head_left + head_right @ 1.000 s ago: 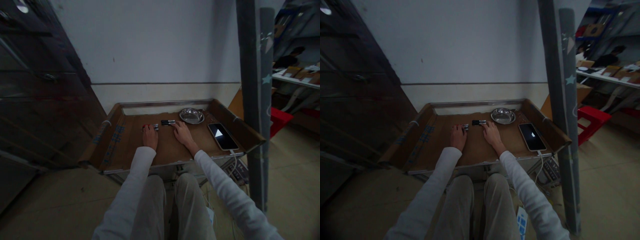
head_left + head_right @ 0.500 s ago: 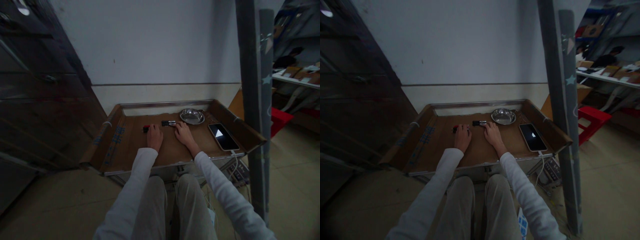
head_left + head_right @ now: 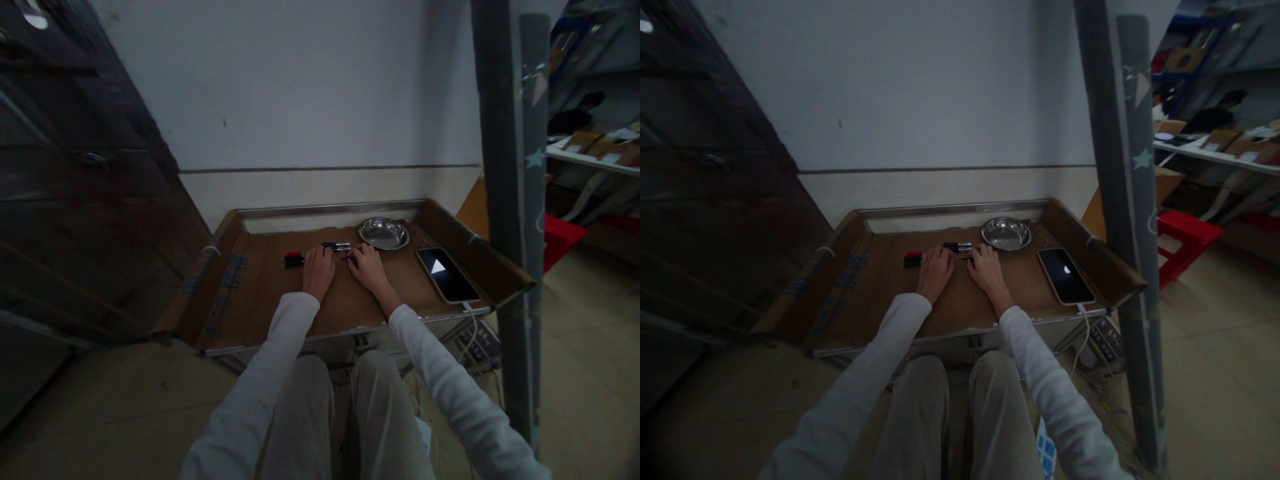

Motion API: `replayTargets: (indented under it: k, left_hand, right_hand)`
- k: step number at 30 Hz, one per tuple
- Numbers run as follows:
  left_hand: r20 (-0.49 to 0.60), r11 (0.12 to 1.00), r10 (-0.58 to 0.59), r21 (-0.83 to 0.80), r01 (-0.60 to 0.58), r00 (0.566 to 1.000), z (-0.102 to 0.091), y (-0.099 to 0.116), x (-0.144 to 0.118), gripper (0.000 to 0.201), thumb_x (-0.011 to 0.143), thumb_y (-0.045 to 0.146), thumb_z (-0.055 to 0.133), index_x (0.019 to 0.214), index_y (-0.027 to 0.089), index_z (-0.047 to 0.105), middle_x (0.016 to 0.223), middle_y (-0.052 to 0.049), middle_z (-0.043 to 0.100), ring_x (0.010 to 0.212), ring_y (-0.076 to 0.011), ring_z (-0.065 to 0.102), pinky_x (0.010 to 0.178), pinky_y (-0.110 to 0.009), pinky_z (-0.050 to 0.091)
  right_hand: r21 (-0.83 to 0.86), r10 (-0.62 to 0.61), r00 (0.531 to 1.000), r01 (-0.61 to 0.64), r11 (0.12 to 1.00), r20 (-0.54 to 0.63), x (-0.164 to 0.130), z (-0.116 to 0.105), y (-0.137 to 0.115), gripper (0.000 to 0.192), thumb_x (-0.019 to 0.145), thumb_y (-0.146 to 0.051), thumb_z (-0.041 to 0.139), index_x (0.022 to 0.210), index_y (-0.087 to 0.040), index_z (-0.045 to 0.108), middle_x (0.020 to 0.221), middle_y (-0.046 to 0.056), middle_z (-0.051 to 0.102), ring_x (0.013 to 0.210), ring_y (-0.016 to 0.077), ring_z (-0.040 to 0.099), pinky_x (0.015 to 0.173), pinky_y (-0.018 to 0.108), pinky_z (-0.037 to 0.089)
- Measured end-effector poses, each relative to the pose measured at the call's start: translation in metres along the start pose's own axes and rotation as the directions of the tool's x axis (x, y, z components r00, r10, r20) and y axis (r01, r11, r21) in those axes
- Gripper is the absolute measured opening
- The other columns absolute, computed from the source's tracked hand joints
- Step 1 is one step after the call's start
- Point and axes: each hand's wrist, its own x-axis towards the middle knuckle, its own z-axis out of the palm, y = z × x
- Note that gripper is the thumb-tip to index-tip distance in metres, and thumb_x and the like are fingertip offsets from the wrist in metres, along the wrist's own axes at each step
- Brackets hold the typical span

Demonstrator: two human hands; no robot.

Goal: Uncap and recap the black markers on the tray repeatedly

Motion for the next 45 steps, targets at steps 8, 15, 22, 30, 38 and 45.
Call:
replayTargets:
  k: [8, 15, 22, 30, 38, 45]
  left_hand:
    - [0.033, 0.996, 0.066, -0.056, -0.064, 0.997, 0.006, -0.003, 0.001, 0.017, 0.091, 0.023, 0.042, 0.093, 0.019, 0.058, 0.098, -0.012, 0.059, 0.099, -0.0278, 0.050, 0.087, -0.045, 0.037]
    - [0.040, 0.993, 0.092, -0.076, -0.088, 0.995, 0.005, 0.001, 0.003, 0.015, 0.091, 0.019, 0.042, 0.101, 0.018, 0.053, 0.102, -0.010, 0.062, 0.098, -0.0244, 0.054, 0.088, -0.041, 0.039]
    - [0.031, 0.983, 0.118, -0.148, -0.112, 0.993, 0.003, 0.002, 0.004, 0.030, 0.089, 0.017, 0.043, 0.119, 0.016, 0.047, 0.119, -0.011, 0.058, 0.111, -0.0240, 0.051, 0.094, -0.039, 0.038]
    - [0.043, 0.976, 0.185, -0.127, -0.178, 0.982, 0.009, -0.002, 0.002, 0.040, 0.089, 0.021, 0.044, 0.129, 0.019, 0.044, 0.127, -0.010, 0.055, 0.124, -0.0258, 0.042, 0.102, -0.044, 0.029]
    - [0.098, 0.973, 0.206, -0.130, -0.192, 0.974, -0.005, 0.000, -0.004, 0.021, 0.093, 0.030, 0.040, 0.102, 0.019, 0.055, 0.107, -0.007, 0.061, 0.105, -0.0216, 0.052, 0.094, -0.039, 0.035]
    - [0.040, 0.979, 0.102, -0.182, -0.093, 0.994, -0.012, 0.000, -0.004, 0.020, 0.094, 0.027, 0.040, 0.105, 0.019, 0.054, 0.106, -0.006, 0.062, 0.101, -0.0196, 0.056, 0.091, -0.033, 0.039]
  right_hand:
    - [-0.014, -0.070, 0.996, 0.071, 0.997, 0.050, 0.001, -0.002, -0.001, 0.021, 0.092, -0.025, 0.041, 0.102, -0.020, 0.059, 0.105, 0.010, 0.059, 0.099, 0.0236, 0.048, 0.085, 0.034, 0.033]
    - [0.090, -0.130, 0.989, 0.123, 0.988, 0.072, 0.002, -0.004, -0.001, 0.024, 0.093, -0.023, 0.040, 0.109, -0.017, 0.058, 0.108, 0.010, 0.063, 0.099, 0.0218, 0.053, 0.084, 0.032, 0.035]
    - [0.008, -0.057, 0.998, 0.056, 0.998, 0.031, -0.001, -0.009, -0.004, 0.026, 0.094, -0.027, 0.039, 0.109, -0.019, 0.059, 0.103, 0.010, 0.066, 0.095, 0.0224, 0.055, 0.084, 0.033, 0.033]
    - [0.022, 0.094, 0.992, -0.092, 0.995, -0.090, -0.005, -0.016, -0.004, 0.028, 0.095, -0.029, 0.035, 0.106, -0.018, 0.059, 0.093, 0.009, 0.068, 0.089, 0.0209, 0.057, 0.082, 0.032, 0.031]
    - [0.048, 0.122, 0.986, -0.117, 0.992, -0.112, -0.011, -0.018, -0.001, 0.030, 0.096, -0.029, 0.033, 0.107, -0.019, 0.060, 0.096, 0.008, 0.068, 0.092, 0.0208, 0.055, 0.082, 0.032, 0.029]
    - [0.014, 0.053, 0.995, -0.052, 0.999, -0.083, -0.012, -0.019, -0.003, 0.032, 0.097, -0.029, 0.032, 0.108, -0.021, 0.060, 0.096, 0.008, 0.067, 0.091, 0.0216, 0.055, 0.082, 0.033, 0.030]
